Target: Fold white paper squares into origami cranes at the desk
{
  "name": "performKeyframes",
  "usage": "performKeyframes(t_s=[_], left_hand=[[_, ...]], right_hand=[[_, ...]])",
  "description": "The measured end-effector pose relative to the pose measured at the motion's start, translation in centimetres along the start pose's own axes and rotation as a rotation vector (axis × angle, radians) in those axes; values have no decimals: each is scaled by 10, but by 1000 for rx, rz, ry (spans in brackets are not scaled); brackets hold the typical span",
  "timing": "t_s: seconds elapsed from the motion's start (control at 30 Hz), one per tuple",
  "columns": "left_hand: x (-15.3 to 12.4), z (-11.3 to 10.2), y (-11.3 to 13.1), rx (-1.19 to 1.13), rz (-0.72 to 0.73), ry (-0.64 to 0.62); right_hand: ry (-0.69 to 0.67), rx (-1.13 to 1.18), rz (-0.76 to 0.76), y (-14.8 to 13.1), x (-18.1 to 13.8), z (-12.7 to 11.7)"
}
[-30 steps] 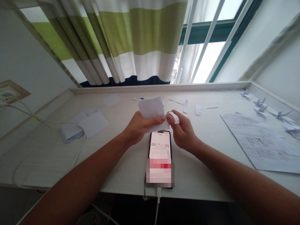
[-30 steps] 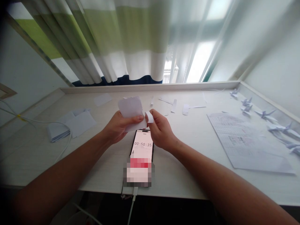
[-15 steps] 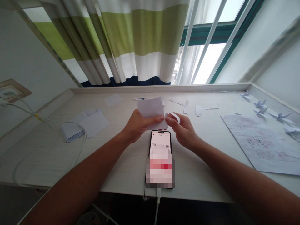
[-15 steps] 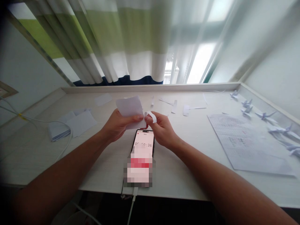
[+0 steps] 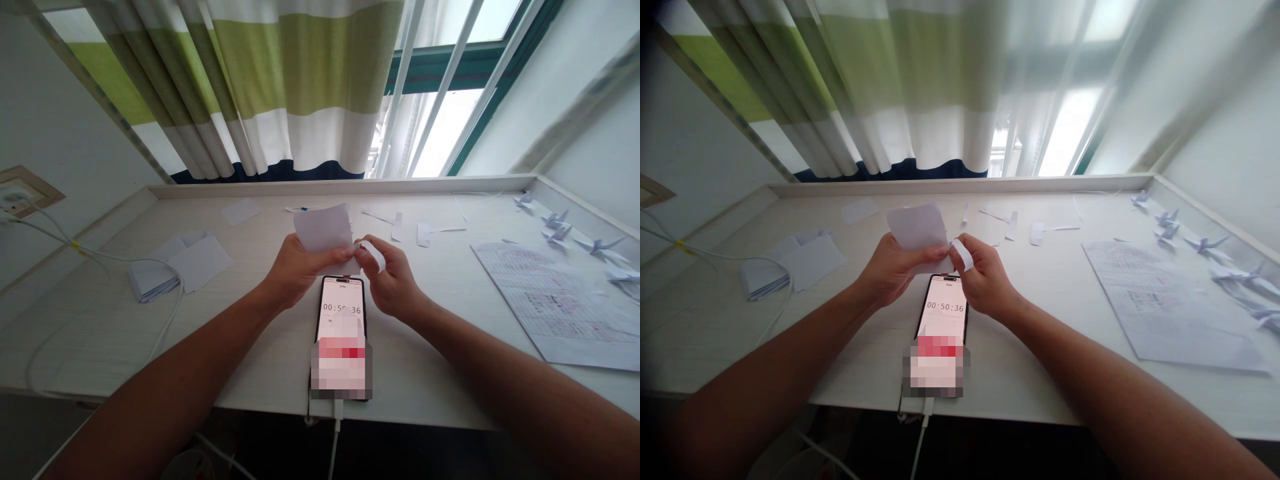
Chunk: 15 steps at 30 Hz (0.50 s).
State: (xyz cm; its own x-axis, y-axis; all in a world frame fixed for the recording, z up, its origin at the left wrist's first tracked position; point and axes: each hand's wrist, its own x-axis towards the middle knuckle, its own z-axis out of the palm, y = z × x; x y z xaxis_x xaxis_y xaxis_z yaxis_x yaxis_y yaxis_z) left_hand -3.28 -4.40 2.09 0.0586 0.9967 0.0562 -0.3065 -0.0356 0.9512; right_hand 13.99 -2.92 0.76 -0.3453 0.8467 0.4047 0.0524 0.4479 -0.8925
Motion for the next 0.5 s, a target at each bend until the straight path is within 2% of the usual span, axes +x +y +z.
performKeyframes(t_s=[0.2, 0.4, 0.5], left_hand=[[0, 2, -1, -37, -16, 9], [3, -3, -2, 15, 7, 0], [5, -7, -3, 71, 51, 48]], right_hand=[[41, 158, 50, 7, 0, 6], [-43, 438, 138, 10, 4, 3], [-56, 434, 203, 9, 5, 0]])
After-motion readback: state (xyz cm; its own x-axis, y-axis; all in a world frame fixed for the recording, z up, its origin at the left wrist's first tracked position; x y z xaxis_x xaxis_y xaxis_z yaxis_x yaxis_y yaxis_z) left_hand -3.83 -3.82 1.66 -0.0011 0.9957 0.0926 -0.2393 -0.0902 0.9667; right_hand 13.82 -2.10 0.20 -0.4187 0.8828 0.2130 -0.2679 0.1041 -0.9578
